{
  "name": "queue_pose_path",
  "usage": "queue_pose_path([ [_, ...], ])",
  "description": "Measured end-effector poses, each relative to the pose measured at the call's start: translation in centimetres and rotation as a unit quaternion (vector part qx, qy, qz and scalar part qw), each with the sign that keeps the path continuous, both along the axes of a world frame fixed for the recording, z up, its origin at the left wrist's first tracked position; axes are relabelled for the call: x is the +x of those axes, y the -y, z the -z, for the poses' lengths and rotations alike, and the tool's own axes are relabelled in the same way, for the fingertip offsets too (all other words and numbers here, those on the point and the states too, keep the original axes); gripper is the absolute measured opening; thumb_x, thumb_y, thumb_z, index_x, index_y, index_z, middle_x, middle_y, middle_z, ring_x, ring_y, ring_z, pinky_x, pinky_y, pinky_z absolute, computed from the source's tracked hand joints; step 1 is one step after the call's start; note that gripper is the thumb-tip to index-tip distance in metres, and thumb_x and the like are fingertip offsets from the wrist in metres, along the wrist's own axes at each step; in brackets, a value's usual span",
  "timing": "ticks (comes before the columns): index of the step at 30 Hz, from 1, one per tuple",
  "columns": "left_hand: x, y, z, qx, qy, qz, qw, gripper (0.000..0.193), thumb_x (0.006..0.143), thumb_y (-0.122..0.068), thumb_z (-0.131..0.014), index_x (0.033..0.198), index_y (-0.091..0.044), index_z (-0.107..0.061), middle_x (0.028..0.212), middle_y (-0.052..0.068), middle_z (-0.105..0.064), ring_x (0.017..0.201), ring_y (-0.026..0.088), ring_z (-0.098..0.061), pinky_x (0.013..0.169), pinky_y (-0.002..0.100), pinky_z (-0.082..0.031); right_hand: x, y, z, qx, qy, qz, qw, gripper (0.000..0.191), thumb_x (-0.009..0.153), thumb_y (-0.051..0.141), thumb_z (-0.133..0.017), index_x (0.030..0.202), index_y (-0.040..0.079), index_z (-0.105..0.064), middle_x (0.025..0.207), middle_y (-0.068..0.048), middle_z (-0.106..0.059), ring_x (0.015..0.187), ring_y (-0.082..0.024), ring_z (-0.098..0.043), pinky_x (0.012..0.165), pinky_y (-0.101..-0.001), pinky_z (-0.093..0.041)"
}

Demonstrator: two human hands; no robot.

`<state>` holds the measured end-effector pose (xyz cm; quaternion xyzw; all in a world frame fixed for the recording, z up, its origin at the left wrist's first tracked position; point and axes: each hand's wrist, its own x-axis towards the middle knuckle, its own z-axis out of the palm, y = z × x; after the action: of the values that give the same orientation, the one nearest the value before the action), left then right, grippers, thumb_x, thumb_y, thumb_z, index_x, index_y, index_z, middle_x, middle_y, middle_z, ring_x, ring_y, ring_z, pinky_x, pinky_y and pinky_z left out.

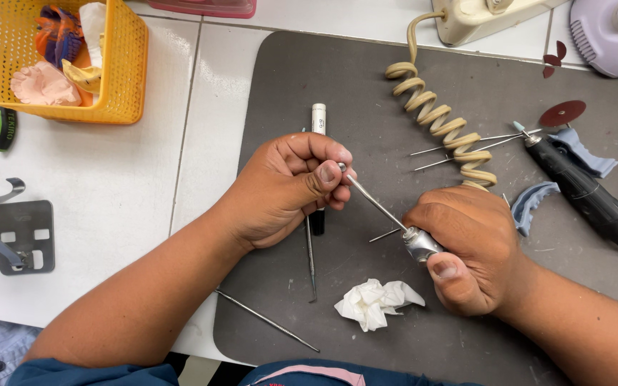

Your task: The person holds a small tooth-shaped object and uses a rotary handpiece with a light-blue abrasive tip to grind and polish its surface. They switch to a different handpiece with a metal bur to work on a small metal ring, then return to polishing the tooth-shaped object. The person frequently rotates the object to access different surfaces.

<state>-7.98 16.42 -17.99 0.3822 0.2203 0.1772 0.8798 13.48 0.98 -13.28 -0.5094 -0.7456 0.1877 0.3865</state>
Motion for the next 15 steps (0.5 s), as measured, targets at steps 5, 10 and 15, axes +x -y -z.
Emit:
queue_pose_path([
  [5,-0.04,-0.02,0.12,-0.006,0.0,0.002,1.0,0.017,0.098,-0.014,-0.071,0.111,-0.003,-0.068,0.098,0.01,-0.074,0.088,0.015,-0.073,0.078,0.029,-0.062,0.0,0.0,0.0,-0.008,-0.006,0.005,1.0,0.044,0.101,0.038,-0.04,0.088,0.004,-0.063,0.067,-0.006,-0.053,0.056,-0.022,-0.053,0.055,-0.0377,-0.038],
  [10,-0.12,-0.04,0.07,-0.004,0.003,0.005,1.0,0.018,0.099,-0.013,-0.071,0.112,-0.002,-0.067,0.1,0.011,-0.074,0.088,0.015,-0.073,0.078,0.029,-0.062,0.05,0.01,-0.09,-0.01,-0.004,0.002,1.0,0.044,0.102,0.038,-0.039,0.088,0.003,-0.063,0.068,-0.006,-0.053,0.057,-0.023,-0.052,0.056,-0.0385,-0.038],
  [15,-0.04,-0.06,-0.19,-0.007,0.0,0.012,1.0,0.018,0.098,-0.011,-0.069,0.112,0.0,-0.066,0.105,0.014,-0.075,0.09,0.017,-0.074,0.079,0.031,-0.063,-0.03,-0.02,-0.08,-0.009,0.0,0.004,1.0,0.045,0.101,0.039,-0.04,0.088,0.004,-0.064,0.067,-0.006,-0.053,0.055,-0.022,-0.053,0.055,-0.0382,-0.038],
])
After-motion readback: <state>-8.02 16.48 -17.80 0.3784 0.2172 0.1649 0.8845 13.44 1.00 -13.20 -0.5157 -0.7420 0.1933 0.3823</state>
